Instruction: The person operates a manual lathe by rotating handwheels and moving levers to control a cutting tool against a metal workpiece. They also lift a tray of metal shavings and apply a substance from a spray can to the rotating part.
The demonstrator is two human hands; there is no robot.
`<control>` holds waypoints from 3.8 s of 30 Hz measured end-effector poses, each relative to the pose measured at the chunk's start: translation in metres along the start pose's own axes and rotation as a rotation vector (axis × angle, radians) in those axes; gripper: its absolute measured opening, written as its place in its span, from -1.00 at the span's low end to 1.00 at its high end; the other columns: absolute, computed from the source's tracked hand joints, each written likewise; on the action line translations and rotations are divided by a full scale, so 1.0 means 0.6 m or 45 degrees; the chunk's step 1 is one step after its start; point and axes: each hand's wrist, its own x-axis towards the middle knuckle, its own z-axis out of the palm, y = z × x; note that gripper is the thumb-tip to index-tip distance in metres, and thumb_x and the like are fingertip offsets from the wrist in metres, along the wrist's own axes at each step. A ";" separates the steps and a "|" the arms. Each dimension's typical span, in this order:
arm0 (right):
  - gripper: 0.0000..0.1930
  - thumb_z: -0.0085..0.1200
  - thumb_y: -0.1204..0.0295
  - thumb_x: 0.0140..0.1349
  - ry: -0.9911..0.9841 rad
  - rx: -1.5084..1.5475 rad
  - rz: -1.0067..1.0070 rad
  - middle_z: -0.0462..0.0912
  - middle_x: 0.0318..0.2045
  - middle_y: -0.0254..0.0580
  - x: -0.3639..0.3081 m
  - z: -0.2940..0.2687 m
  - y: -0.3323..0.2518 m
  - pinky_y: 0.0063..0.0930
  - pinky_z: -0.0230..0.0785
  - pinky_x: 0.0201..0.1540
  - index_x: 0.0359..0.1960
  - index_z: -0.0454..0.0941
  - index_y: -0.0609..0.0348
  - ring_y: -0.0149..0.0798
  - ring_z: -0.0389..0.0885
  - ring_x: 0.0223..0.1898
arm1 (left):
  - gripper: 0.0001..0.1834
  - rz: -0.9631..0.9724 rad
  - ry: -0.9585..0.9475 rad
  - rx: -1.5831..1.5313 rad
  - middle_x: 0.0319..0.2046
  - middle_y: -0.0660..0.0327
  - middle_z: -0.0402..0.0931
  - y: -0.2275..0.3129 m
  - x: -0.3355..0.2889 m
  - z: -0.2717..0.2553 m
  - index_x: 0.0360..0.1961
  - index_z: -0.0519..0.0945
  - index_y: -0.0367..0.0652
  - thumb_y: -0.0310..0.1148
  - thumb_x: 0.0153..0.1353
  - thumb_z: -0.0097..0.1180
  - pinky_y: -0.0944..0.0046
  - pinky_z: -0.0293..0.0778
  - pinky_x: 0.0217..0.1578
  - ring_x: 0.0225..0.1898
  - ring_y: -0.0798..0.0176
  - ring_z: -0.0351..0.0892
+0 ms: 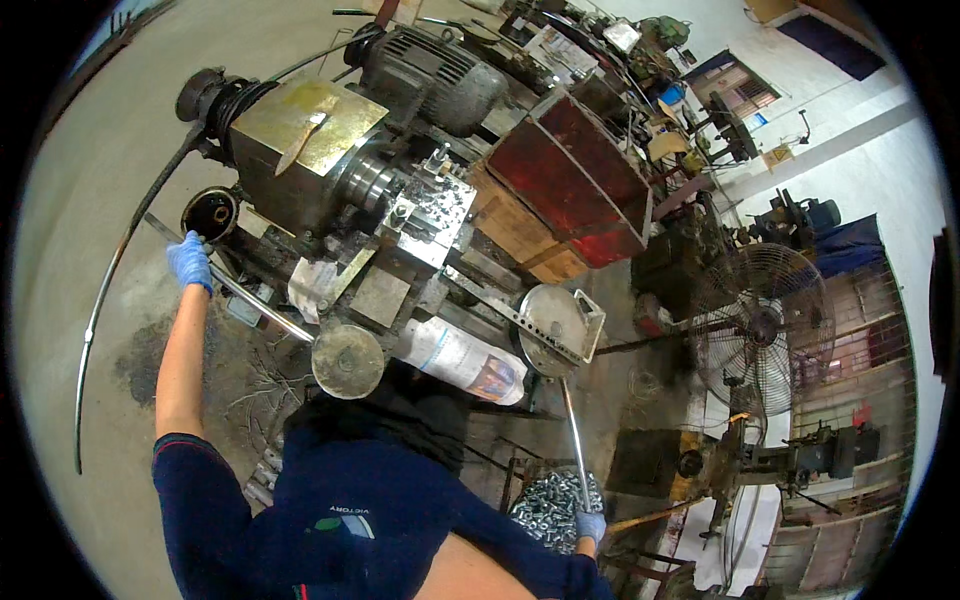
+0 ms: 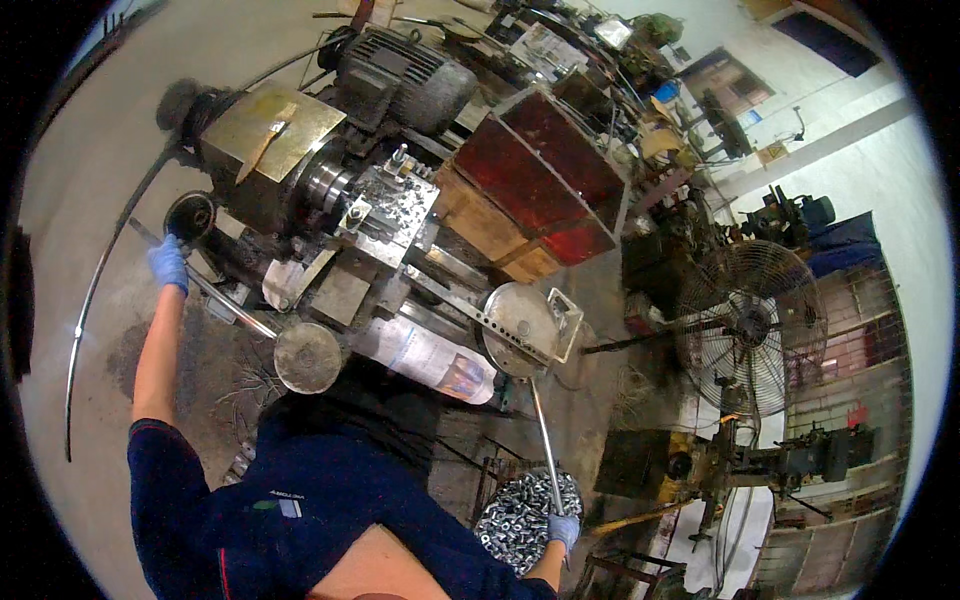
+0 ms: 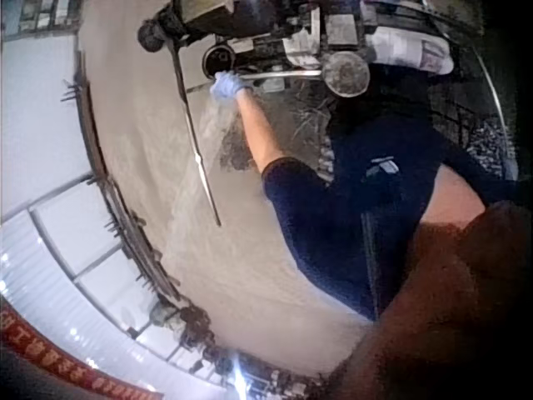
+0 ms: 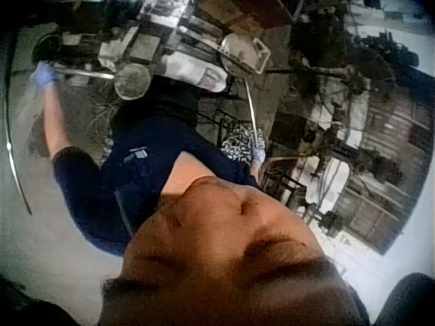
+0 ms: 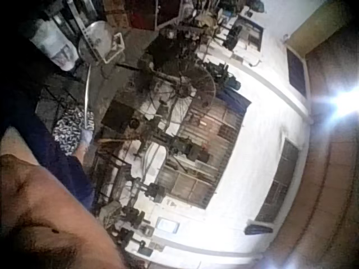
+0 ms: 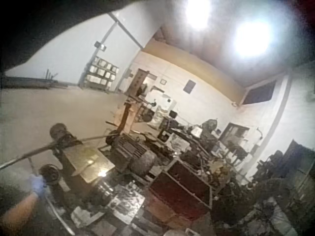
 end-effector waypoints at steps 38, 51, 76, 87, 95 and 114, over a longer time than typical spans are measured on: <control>-0.50 0.16 0.07 -0.14 0.053 0.017 0.043 0.57 -0.24 0.21 -0.051 0.005 -0.008 -0.20 0.38 -0.04 -0.32 0.59 0.29 0.10 0.55 -0.13 | -0.76 -0.052 -0.021 -0.025 -0.60 0.06 0.56 -0.016 0.014 0.000 -0.40 0.43 -0.43 -0.39 0.06 0.07 0.30 0.39 -0.73 -0.69 0.24 0.55; -0.60 -0.20 0.33 0.23 -0.053 0.096 -0.691 0.40 0.08 -0.02 -0.096 -0.059 -0.059 -0.32 0.18 0.18 0.09 0.37 0.14 -0.08 0.35 0.12 | -0.78 -0.049 -0.016 -0.071 -0.61 0.07 0.55 -0.004 0.002 -0.003 -0.42 0.44 -0.38 -0.38 0.09 0.06 0.32 0.38 -0.73 -0.68 0.27 0.54; -0.39 0.24 0.02 -0.21 0.054 0.042 -0.160 0.56 -0.19 0.20 -0.064 0.019 0.000 -0.21 0.39 -0.05 -0.23 0.56 0.32 0.07 0.53 -0.08 | -0.80 -0.066 -0.044 -0.149 -0.60 0.08 0.54 -0.014 0.015 0.000 -0.37 0.39 -0.40 -0.44 0.11 0.06 0.32 0.44 -0.72 -0.70 0.27 0.53; -0.47 0.25 0.05 -0.17 0.028 0.084 0.022 0.58 -0.27 0.23 -0.119 -0.023 -0.030 -0.15 0.42 -0.12 -0.32 0.59 0.31 0.12 0.57 -0.18 | -0.76 -0.038 -0.078 -0.282 -0.49 0.04 0.51 -0.038 0.034 -0.005 -0.28 0.39 -0.49 -0.49 0.10 0.04 0.27 0.53 -0.60 -0.58 0.24 0.54; -0.50 0.21 0.07 -0.23 0.073 0.022 -0.017 0.59 -0.33 0.22 -0.094 0.006 0.000 -0.19 0.42 -0.12 -0.41 0.59 0.32 0.12 0.58 -0.23 | -0.72 -0.067 -0.112 -0.309 -0.49 0.01 0.51 -0.024 0.015 0.005 -0.21 0.33 -0.51 -0.50 0.12 0.00 0.27 0.56 -0.61 -0.59 0.22 0.54; -0.54 0.01 -0.05 -0.03 0.181 -0.112 -0.346 0.61 -0.19 -0.08 0.085 -0.114 -0.286 0.11 0.07 0.13 -0.30 0.64 0.03 0.01 0.49 -0.03 | -0.84 -0.104 -0.092 -0.166 -0.63 0.06 0.47 -0.018 0.016 -0.003 -0.42 0.40 -0.43 -0.49 0.08 0.01 0.29 0.40 -0.75 -0.74 0.24 0.46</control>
